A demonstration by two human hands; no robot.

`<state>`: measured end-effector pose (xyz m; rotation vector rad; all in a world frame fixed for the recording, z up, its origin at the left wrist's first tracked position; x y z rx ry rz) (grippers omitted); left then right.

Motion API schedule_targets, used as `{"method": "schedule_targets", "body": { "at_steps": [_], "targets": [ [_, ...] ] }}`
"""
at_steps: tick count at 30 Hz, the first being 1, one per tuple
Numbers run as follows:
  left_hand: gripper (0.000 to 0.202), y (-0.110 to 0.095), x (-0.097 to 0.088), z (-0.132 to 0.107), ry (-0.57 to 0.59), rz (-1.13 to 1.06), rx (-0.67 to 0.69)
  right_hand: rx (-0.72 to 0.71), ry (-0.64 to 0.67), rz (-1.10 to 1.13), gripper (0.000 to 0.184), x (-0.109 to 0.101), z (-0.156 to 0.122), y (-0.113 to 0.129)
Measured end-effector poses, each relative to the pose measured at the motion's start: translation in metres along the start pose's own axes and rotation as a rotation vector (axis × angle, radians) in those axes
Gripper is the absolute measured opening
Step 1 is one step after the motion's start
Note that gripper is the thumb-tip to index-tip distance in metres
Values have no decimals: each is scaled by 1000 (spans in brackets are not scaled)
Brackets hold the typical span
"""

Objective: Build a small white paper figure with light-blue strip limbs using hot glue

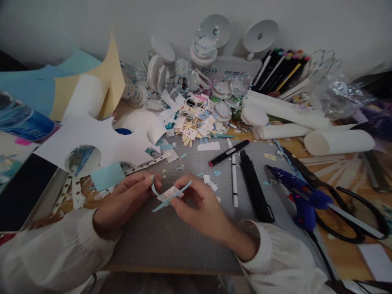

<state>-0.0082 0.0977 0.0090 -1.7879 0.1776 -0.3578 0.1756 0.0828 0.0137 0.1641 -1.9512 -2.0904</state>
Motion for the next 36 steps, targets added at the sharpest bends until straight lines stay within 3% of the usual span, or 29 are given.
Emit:
{"method": "schedule_targets", "body": {
  "at_steps": [11, 19, 26, 32, 36],
  "targets": [
    [22, -3, -2, 0, -251, 153, 232, -57, -59, -142, 7, -2, -1, -2],
    [16, -7, 3, -1, -233, 253, 260, -92, -10, -188, 8, -1, -2, -2],
    [10, -2, 1, 0, -260, 273, 217, -87, -46, -237, 7, -1, 2, -1],
    [13, -7, 2, -1, -169, 410, 370, -14, -53, -169, 4, 0, 3, -2],
    [17, -8, 3, -2, -99, 398, 357, 65, -12, -27, 6, -2, 3, -6]
  ]
}}
Point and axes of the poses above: each hand's wrist, its own z-axis towards the middle knuckle, its own x-axis out of the palm, y = z × x, the point moved 1 cm from there along z, towards the middle knuckle, and after that the axes turned 8 degrees about z, right-handed, at the moved point
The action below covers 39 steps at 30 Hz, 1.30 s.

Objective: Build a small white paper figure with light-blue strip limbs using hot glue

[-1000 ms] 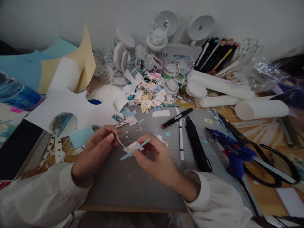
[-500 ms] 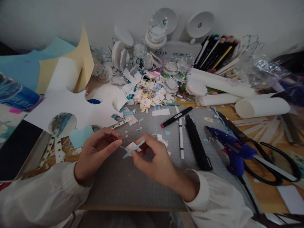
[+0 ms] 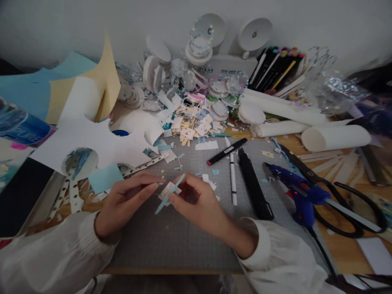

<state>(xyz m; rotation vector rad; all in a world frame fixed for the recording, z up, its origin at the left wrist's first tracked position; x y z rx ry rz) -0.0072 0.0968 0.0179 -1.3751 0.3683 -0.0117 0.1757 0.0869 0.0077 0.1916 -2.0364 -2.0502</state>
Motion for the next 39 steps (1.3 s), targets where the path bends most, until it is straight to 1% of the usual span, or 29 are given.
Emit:
{"method": "schedule_targets", "body": {
  "at_steps": [2, 5, 8, 10, 14, 22, 30, 36, 39],
  "targets": [
    [17, 1, 1, -1, 11, -57, -28, 21, 31, 66, 7, -1, 0, -1],
    [12, 2, 2, -2, -4, -136, -67, 13, 41, 107, 7, 0, 1, -1],
    [5, 2, 3, 0, -5, -153, -82, -4, 43, 94, 7, 1, 1, 0],
    [1, 1, 4, 0, 17, -152, -85, -8, 41, 54, 5, 1, 1, 2],
    [4, 1, 4, -1, 65, -132, -77, 14, 25, -17, 5, 0, 1, 2],
    [5, 1, 3, -1, 98, -83, -50, 19, 39, -65, 6, -1, 0, 3],
    [4, 3, 4, 1, 82, -76, -130, -27, 91, -149, 5, -1, -1, 3],
    [8, 4, 4, 2, 109, -93, -139, -33, 102, -206, 5, -1, 0, 0],
    [10, 5, 4, 1, 104, -79, -153, -31, 112, -206, 3, -1, -1, -1]
  ]
}}
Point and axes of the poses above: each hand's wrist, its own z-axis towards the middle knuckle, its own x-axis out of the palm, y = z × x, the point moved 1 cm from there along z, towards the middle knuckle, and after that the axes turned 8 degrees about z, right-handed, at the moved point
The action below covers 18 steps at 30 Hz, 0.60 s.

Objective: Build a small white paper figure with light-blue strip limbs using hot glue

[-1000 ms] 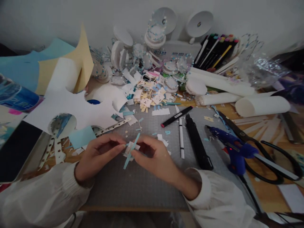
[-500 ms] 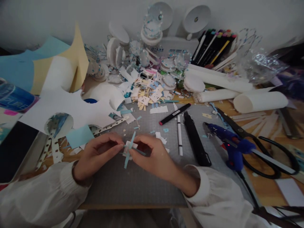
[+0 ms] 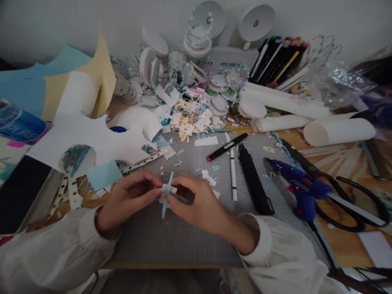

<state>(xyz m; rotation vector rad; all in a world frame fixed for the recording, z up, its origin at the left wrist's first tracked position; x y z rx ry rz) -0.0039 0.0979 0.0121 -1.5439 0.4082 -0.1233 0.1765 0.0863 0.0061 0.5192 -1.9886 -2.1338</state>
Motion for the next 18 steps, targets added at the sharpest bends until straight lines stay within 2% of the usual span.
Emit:
{"method": "schedule_targets", "body": {
  "at_steps": [10, 18],
  "targets": [
    [14, -1, 0, 1, 39, 66, -59, 1, 33, 49, 2, -1, -1, 1],
    [12, 1, 1, 0, 45, 73, -24, 140, 48, 150, 13, 3, -2, -1]
  ]
}}
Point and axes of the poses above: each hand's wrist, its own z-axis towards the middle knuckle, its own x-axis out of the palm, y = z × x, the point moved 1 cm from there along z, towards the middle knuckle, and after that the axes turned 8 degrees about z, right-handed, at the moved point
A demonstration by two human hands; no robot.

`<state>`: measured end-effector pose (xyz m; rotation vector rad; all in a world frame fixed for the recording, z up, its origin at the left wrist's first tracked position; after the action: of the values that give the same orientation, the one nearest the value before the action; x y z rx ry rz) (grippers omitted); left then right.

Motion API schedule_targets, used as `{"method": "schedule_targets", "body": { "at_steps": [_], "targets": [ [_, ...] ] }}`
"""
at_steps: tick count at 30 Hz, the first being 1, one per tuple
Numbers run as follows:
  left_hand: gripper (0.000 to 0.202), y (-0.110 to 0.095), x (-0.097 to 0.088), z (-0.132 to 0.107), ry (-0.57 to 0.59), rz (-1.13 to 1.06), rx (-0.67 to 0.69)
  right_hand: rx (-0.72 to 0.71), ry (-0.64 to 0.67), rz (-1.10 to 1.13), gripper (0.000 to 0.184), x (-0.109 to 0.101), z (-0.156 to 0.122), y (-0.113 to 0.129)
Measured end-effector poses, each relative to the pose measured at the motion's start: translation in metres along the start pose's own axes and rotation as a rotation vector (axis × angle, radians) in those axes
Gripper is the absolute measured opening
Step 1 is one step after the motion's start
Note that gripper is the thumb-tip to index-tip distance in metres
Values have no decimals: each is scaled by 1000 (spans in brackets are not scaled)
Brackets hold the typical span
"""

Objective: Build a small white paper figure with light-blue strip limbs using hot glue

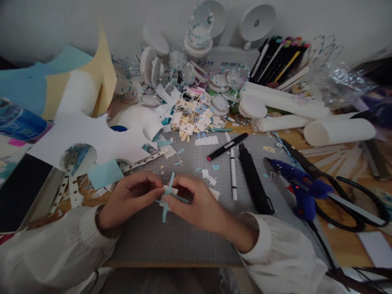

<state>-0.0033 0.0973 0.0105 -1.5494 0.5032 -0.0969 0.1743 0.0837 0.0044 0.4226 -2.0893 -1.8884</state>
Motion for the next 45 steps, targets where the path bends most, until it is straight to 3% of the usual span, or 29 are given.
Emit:
{"method": "schedule_targets", "body": {
  "at_steps": [9, 18, 25, 35, 45],
  "targets": [
    [24, -8, -2, 1, -10, -75, 8, 70, -60, 99, 11, -3, 2, 7],
    [20, -4, -1, -3, 57, -6, 31, 11, -79, 54, 17, -1, 2, 8],
    [16, -3, -2, -2, 31, -104, 60, -59, -112, 155, 17, 0, 2, 4],
    [26, 3, 3, -3, 19, -350, 8, 11, -163, 265, 27, -1, 2, 2],
    [22, 4, -1, 0, -11, -425, -62, 70, -36, 276, 35, -4, 3, 4]
  ]
}}
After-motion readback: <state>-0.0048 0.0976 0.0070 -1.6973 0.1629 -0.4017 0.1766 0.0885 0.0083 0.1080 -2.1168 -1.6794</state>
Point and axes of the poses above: each hand's wrist, its own z-axis towards the middle knuckle, its own x-axis out of the palm, y = z × x, the point moved 1 cm from there along z, towards the middle knuckle, and after that the axes turned 8 degrees about z, right-handed, at the moved point
